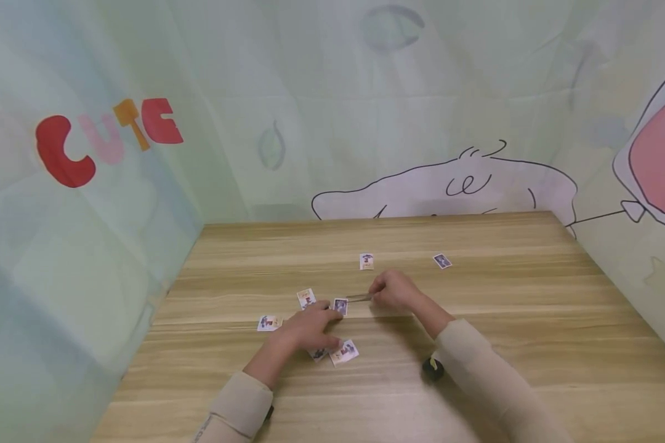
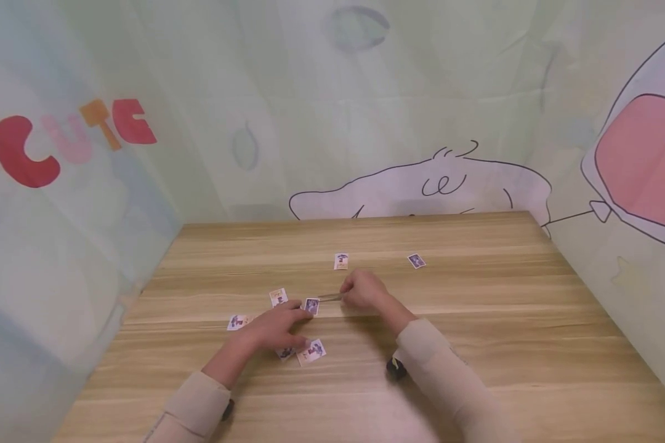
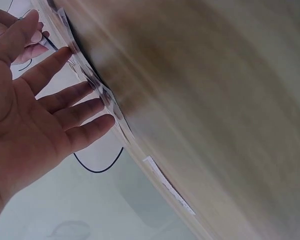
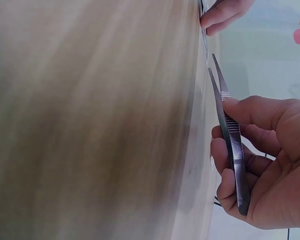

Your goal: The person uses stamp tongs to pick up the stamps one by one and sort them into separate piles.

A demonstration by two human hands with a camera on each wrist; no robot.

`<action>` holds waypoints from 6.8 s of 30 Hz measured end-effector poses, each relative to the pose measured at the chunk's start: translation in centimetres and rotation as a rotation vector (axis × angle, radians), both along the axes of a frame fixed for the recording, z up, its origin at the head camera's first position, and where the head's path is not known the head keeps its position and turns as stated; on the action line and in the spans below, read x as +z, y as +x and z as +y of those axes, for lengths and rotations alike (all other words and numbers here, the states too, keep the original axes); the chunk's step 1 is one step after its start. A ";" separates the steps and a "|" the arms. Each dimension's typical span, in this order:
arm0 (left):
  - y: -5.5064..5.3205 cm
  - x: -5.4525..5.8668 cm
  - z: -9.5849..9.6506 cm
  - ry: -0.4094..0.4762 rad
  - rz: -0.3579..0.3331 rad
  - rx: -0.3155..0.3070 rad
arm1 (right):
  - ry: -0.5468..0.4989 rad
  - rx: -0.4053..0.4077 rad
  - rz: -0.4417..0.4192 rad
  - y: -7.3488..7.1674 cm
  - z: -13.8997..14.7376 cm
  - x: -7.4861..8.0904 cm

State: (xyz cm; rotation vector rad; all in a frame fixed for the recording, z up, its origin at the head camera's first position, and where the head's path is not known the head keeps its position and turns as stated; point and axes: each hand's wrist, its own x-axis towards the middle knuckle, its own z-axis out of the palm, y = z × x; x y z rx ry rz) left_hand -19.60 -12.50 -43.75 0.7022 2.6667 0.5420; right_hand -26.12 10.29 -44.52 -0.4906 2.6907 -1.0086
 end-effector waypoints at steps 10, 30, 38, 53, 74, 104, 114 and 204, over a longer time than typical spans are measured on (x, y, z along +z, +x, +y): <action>0.1 0.1 0.1 0.011 0.012 -0.013 | 0.003 0.051 -0.036 -0.6 -0.2 0.5; 0.0 -0.2 0.0 0.005 0.027 -0.016 | -0.026 0.103 -0.035 -0.8 0.5 -0.1; -0.1 -0.3 0.0 0.008 0.030 -0.017 | -0.044 0.112 -0.017 -0.7 0.5 -0.1; 0.1 -0.1 0.1 0.000 0.009 0.014 | -0.010 0.109 0.091 0.0 0.1 0.0; 0.4 0.4 0.1 0.012 0.022 0.030 | -0.061 0.040 0.049 0.5 0.4 0.0; 1.0 1.3 -2.5 0.035 0.025 0.126 | -0.155 -0.093 0.028 2.0 6.4 -0.1; 0.9 0.9 -3.1 0.039 0.038 0.122 | -0.160 -0.128 0.031 2.5 7.5 0.2; 1.7 0.4 -3.0 0.061 -0.023 0.132 | -0.071 -0.436 0.045 -0.3 18.5 0.0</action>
